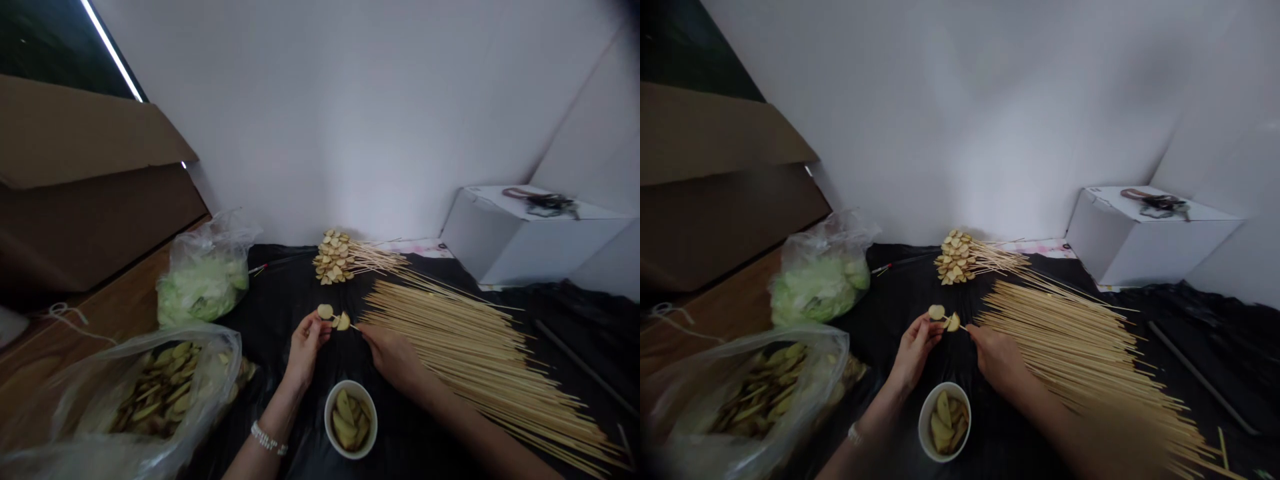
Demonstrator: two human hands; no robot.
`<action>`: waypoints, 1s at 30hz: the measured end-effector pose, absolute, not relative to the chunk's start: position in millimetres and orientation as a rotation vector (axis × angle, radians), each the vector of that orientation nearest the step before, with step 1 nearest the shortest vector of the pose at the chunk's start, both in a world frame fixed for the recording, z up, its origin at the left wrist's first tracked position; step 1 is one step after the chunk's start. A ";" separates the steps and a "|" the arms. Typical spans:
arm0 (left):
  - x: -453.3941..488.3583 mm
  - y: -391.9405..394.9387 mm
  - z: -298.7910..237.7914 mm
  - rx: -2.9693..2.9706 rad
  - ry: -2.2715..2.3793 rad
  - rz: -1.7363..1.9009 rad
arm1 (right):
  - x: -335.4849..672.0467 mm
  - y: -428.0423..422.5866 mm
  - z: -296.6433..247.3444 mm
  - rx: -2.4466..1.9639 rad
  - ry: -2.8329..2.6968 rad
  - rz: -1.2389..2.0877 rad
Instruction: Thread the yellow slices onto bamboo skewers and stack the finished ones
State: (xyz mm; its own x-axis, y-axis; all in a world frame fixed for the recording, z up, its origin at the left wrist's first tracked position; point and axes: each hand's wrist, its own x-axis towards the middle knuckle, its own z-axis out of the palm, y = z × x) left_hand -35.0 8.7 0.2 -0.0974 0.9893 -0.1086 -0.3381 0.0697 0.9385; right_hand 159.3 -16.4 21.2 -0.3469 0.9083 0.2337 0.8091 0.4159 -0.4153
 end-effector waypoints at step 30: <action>-42.5 17.2 -11.3 1.006 1.229 1.076 | 158.0 210.7 57.7 -1.712 -1.944 -0.038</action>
